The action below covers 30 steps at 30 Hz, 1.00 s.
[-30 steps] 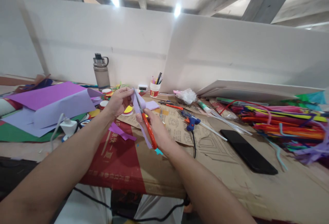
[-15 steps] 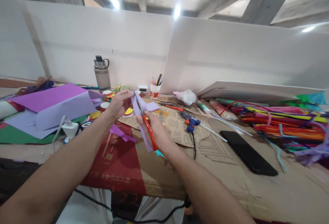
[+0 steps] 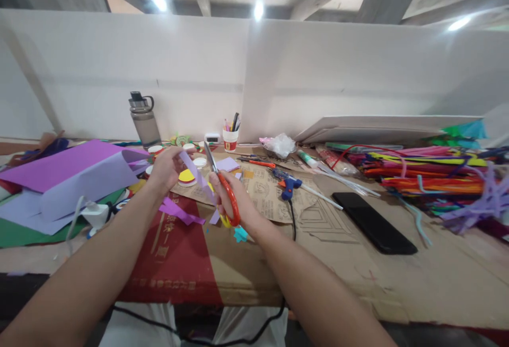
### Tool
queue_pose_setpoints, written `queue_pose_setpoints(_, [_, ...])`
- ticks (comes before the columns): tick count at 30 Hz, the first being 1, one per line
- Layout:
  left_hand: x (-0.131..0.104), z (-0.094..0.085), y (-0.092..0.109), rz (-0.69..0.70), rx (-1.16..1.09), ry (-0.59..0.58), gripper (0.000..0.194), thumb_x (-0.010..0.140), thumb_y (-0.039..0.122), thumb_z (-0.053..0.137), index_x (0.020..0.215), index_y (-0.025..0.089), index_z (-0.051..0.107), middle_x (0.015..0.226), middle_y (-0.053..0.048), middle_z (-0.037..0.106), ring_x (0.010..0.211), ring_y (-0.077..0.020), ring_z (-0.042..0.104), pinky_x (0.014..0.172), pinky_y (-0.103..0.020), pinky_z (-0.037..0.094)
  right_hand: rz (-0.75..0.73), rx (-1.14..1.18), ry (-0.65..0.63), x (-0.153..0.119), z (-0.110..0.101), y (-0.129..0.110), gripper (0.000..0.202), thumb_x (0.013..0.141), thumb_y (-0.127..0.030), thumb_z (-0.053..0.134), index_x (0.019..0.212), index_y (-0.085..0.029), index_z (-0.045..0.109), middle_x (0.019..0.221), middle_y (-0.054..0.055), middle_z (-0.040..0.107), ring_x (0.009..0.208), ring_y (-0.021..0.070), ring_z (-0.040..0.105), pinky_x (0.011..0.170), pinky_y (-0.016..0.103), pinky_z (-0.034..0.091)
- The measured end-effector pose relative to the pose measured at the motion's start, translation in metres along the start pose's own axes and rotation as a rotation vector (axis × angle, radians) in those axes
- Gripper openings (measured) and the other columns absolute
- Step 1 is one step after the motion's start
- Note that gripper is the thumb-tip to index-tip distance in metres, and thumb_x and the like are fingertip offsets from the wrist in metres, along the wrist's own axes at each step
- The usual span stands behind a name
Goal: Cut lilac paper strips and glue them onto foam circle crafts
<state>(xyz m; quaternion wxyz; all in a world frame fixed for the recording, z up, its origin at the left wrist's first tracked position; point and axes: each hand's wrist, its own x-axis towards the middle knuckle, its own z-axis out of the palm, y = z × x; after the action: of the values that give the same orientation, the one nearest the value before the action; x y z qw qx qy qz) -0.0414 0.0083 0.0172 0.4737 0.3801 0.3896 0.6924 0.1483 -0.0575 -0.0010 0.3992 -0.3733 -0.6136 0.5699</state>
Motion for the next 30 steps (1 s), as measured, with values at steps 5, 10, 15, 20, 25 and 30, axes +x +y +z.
queue_pose_setpoints(5, [0.006,-0.005,-0.004,-0.044,0.005,0.126,0.02,0.068,0.028,0.063,0.078,0.018,0.049,0.062,0.0,0.062,0.045,-0.0081,0.053,0.04,-0.016,0.033,-0.014,0.034,0.128,0.004,-0.007,-0.011,0.041,0.083,-0.063,0.046,0.08,-0.023,0.044,0.054,-0.006,0.045,0.036,0.0073,0.042,0.032,0.019,0.033])
queue_pose_setpoints(10, [0.01,-0.01,-0.006,-0.046,-0.01,0.182,0.019,0.07,0.026,0.063,0.076,0.016,0.049,0.062,0.0,0.06,0.044,-0.0058,0.05,0.037,-0.014,0.028,0.015,-0.257,0.233,0.014,-0.027,-0.016,0.035,0.081,-0.055,0.054,0.094,-0.022,0.058,0.057,-0.004,0.052,0.039,0.0108,0.048,0.038,0.022,0.036])
queue_pose_setpoints(15, [0.013,-0.013,-0.002,-0.033,-0.037,0.187,0.019,0.07,0.026,0.064,0.072,0.015,0.048,0.06,0.001,0.058,0.04,-0.0035,0.044,0.035,-0.013,0.023,0.006,-0.832,0.42,0.03,-0.053,-0.001,0.034,0.085,-0.046,0.052,0.108,-0.022,0.062,0.09,0.009,0.069,0.083,0.0234,0.065,0.071,0.032,0.047])
queue_pose_setpoints(20, [0.011,-0.011,-0.001,0.002,-0.027,0.18,0.017,0.072,0.025,0.062,0.07,0.015,0.049,0.059,-0.001,0.059,0.039,-0.0044,0.045,0.035,-0.013,0.024,0.184,-1.129,0.413,0.035,-0.063,0.011,0.033,0.088,-0.039,0.046,0.112,-0.019,0.057,0.095,0.014,0.069,0.088,0.0289,0.067,0.073,0.036,0.046])
queue_pose_setpoints(25, [0.008,-0.006,-0.002,0.002,-0.095,0.121,0.017,0.073,0.022,0.062,0.07,0.016,0.047,0.056,0.003,0.054,0.041,-0.0045,0.045,0.036,-0.013,0.026,0.231,-1.193,0.409,0.034,-0.056,0.013,0.033,0.089,-0.04,0.046,0.109,-0.017,0.058,0.102,0.017,0.068,0.094,0.0284,0.066,0.076,0.035,0.046])
queue_pose_setpoints(30, [0.003,0.002,0.0,-0.044,-0.219,0.094,0.026,0.069,0.024,0.067,0.068,0.018,0.042,0.051,0.007,0.046,0.041,-0.0044,0.046,0.037,-0.014,0.027,0.282,-1.228,0.404,0.033,-0.055,0.011,0.033,0.088,-0.036,0.047,0.111,-0.015,0.059,0.106,0.018,0.067,0.096,0.0301,0.066,0.076,0.036,0.047])
